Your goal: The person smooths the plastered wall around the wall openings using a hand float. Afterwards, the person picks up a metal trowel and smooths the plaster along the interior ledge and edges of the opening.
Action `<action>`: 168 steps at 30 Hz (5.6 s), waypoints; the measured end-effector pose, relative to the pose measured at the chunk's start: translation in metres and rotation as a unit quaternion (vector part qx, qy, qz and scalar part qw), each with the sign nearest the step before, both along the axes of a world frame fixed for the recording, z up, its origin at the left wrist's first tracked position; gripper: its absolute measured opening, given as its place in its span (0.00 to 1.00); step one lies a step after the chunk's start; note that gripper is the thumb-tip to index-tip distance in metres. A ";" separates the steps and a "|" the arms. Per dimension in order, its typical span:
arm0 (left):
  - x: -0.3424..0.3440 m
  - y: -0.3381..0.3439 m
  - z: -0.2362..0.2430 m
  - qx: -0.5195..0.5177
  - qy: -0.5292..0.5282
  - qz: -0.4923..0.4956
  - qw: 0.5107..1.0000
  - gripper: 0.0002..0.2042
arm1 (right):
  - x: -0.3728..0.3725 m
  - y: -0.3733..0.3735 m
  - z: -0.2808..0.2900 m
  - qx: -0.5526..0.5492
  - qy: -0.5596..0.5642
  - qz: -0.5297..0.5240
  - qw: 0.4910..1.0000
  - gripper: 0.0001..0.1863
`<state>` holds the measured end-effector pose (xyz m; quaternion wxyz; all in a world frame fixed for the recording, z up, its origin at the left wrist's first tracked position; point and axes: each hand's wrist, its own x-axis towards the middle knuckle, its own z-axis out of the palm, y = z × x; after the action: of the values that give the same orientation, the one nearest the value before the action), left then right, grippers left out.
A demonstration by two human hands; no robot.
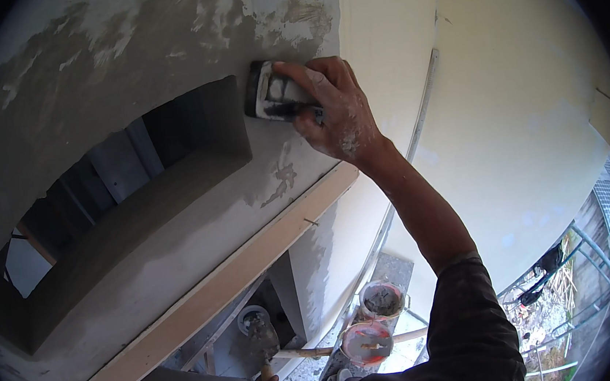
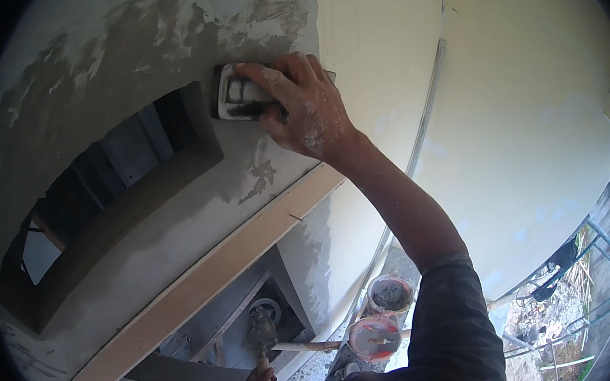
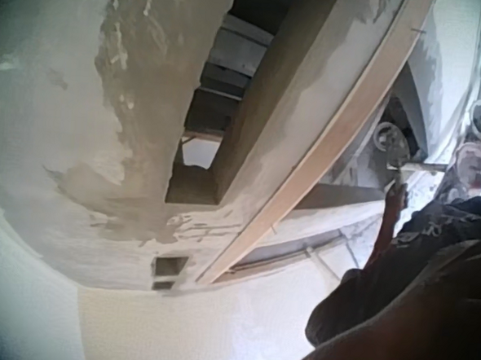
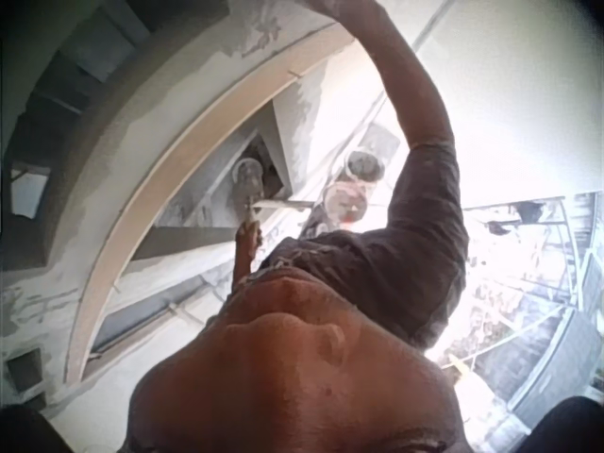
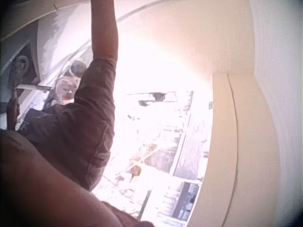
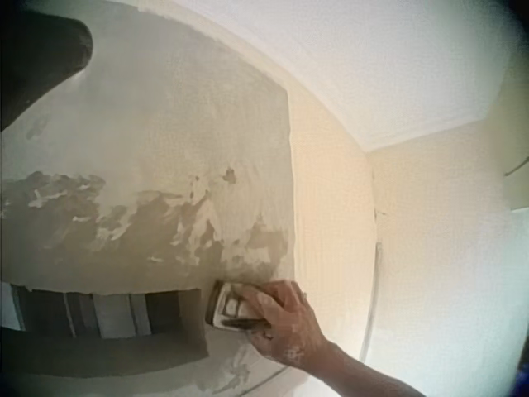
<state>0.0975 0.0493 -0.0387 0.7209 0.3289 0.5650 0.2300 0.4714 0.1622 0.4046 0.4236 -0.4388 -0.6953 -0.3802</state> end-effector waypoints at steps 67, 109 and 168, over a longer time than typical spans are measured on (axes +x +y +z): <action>0.018 0.000 0.023 0.005 -0.014 0.027 1.000 0.14 | 0.037 0.015 0.022 0.055 0.034 -0.013 0.998 0.32; -0.001 0.019 0.010 -0.012 -0.037 0.009 0.999 0.12 | -0.079 0.026 -0.053 0.116 0.355 0.011 0.928 0.32; -0.048 0.029 0.001 -0.003 -0.073 0.073 0.995 0.09 | -0.068 0.033 -0.062 0.180 0.293 -0.098 0.934 0.20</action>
<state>0.0499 0.0781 -0.0381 0.7425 0.2670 0.5337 0.3044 0.4036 0.1956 0.3430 0.6413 -0.5130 -0.4135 -0.3931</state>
